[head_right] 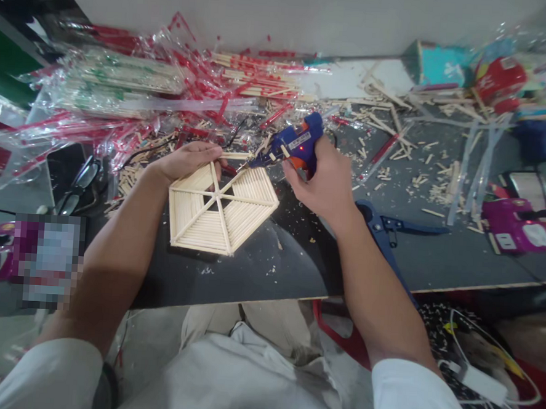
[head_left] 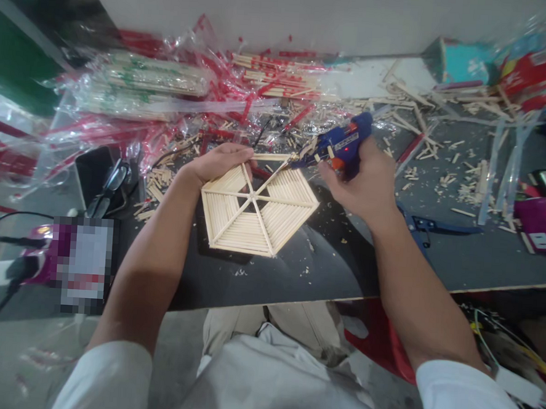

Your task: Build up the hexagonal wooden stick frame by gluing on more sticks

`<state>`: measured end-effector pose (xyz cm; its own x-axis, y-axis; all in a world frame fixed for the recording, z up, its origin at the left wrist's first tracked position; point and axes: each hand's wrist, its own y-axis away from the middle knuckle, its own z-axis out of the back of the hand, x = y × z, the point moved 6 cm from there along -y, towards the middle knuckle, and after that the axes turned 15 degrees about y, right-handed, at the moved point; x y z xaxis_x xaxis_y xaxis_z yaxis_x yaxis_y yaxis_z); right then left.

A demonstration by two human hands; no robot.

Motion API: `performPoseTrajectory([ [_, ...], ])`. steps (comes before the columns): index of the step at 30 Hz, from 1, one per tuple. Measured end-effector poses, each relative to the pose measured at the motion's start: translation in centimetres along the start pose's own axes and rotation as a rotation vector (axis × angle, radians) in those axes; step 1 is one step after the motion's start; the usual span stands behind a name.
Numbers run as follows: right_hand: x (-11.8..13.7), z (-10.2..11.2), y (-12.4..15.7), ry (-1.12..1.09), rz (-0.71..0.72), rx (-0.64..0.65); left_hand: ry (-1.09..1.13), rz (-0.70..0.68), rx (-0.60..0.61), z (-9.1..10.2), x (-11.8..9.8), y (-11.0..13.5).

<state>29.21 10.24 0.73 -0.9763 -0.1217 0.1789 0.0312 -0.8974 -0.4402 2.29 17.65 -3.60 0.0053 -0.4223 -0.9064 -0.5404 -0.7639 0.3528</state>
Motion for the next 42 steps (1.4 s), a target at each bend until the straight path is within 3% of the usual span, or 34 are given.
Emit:
performPoseTrajectory([
  [11,0.5,-0.4,0.0,0.01,0.116,0.021,0.003,-0.009,0.022,-0.1,0.0,0.0],
  [22,0.2,-0.9,0.2,0.02,0.103,0.088,0.001,0.016,-0.042,-0.3,0.0,0.1],
  [42,-0.4,-0.5,-0.1,0.017,0.098,0.061,-0.021,-0.004,-0.001,0.2,0.3,-0.3],
])
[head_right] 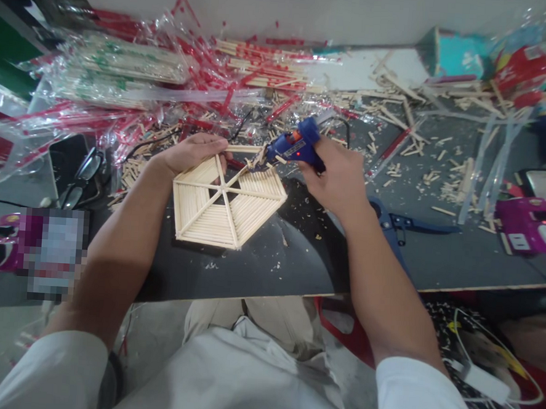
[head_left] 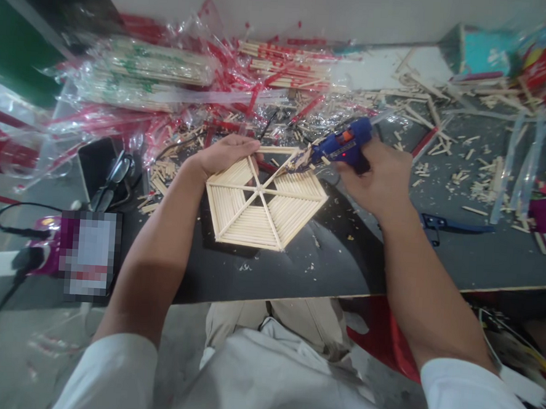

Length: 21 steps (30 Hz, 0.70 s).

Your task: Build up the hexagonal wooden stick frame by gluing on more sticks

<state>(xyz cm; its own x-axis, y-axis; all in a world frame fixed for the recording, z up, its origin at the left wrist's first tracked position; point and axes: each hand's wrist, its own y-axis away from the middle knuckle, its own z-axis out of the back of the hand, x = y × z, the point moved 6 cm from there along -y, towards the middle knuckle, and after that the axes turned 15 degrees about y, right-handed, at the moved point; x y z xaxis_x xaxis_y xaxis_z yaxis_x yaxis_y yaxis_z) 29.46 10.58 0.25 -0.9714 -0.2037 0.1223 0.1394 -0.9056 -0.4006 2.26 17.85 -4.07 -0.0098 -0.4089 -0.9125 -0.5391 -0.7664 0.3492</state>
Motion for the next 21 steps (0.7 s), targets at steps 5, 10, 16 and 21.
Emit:
performPoseTrajectory([
  [5,-0.07,0.11,0.07,0.033,0.044,-0.05,-0.013,-0.005,0.016,-0.04,-0.05,-0.05],
  [10,-0.3,0.39,0.1,0.045,0.073,-0.106,-0.03,0.011,0.029,-0.25,-0.22,0.08],
  [16,-0.34,0.69,0.03,0.027,0.062,-0.119,-0.039,0.028,-0.002,-0.19,-0.23,0.16],
  [21,-0.46,0.93,-0.05,0.006,0.051,-0.143,-0.016,0.032,-0.016,-0.05,-0.14,0.05],
])
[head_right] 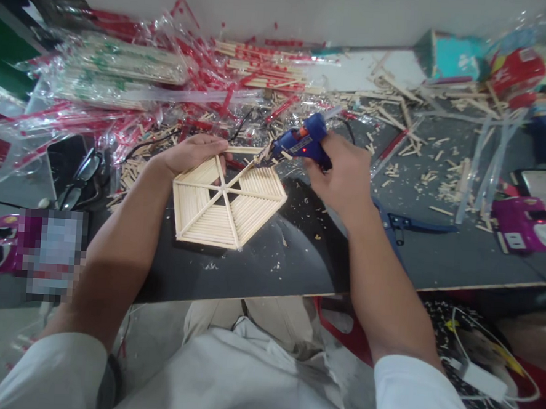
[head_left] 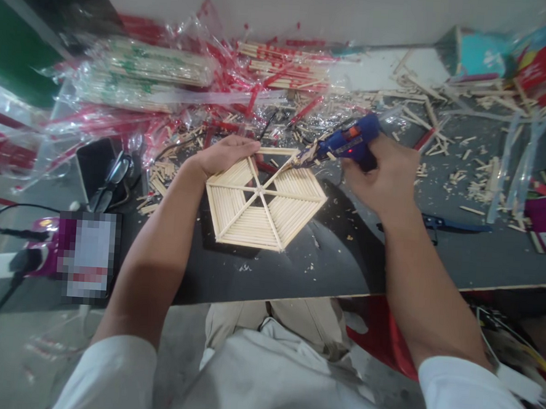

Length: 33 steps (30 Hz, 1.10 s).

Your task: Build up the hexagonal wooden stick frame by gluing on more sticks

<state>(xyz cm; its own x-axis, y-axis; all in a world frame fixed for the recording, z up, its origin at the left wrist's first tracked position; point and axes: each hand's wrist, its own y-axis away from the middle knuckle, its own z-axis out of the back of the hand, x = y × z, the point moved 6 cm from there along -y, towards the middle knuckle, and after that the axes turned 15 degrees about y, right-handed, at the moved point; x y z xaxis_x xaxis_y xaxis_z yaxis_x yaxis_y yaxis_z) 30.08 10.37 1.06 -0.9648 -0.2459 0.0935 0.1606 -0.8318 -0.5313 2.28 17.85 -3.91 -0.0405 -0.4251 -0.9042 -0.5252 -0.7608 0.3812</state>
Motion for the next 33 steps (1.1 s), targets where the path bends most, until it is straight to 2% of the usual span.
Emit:
performPoseTrajectory([
  [8,-1.4,0.6,-0.4,0.059,-0.133,-0.009,0.01,0.015,0.0,-0.2,-0.1,0.2],
  [14,-1.5,0.0,-0.5,-0.013,-0.203,-0.001,-0.006,0.024,0.003,-0.3,-0.3,0.3],
  [23,0.1,-0.7,0.0,-0.029,-0.118,0.027,0.069,0.046,-0.013,-0.2,-0.1,0.3],
  [33,0.9,-0.7,0.1,-0.034,-0.011,0.075,0.035,0.042,-0.018,-0.3,-0.2,0.3],
])
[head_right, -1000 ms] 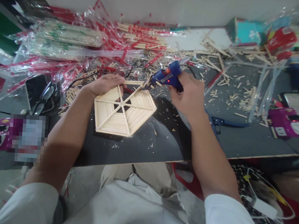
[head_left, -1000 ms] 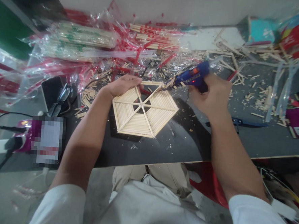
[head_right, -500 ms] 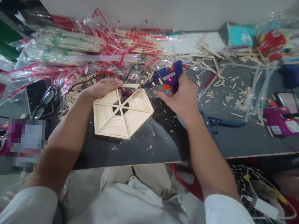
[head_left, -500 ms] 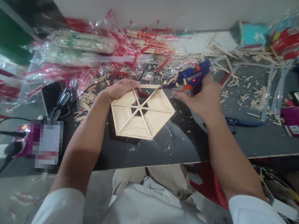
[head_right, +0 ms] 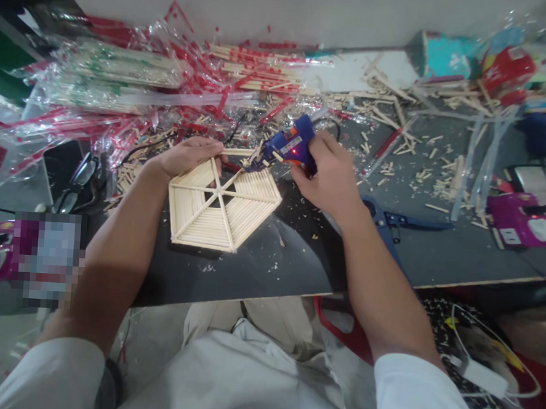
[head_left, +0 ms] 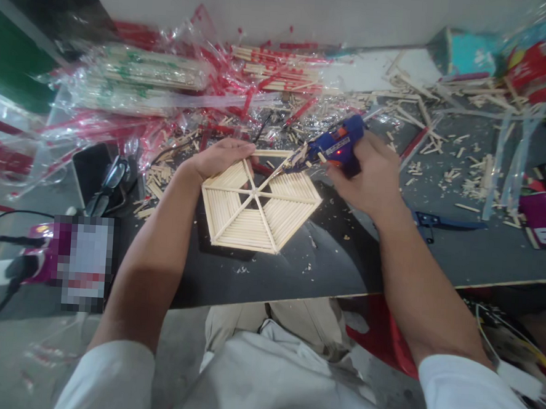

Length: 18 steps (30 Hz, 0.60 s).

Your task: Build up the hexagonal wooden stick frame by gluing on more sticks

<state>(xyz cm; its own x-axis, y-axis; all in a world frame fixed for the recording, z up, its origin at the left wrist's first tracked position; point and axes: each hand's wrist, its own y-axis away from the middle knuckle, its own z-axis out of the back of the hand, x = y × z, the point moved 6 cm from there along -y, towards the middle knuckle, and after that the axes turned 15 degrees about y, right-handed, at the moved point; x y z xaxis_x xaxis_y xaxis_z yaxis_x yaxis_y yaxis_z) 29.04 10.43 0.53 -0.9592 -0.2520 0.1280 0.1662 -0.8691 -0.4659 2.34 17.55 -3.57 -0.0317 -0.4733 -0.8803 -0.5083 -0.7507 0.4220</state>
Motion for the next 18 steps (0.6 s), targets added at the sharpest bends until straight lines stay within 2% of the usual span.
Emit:
performPoseTrajectory([
  [12,-0.54,-0.34,0.04,-0.036,-0.088,0.017,-0.018,-0.026,0.029,0.49,0.3,-0.4],
  [18,-0.64,-0.39,-0.09,-0.022,-0.091,-0.068,0.005,-0.023,0.041,0.22,0.11,-0.14],
])
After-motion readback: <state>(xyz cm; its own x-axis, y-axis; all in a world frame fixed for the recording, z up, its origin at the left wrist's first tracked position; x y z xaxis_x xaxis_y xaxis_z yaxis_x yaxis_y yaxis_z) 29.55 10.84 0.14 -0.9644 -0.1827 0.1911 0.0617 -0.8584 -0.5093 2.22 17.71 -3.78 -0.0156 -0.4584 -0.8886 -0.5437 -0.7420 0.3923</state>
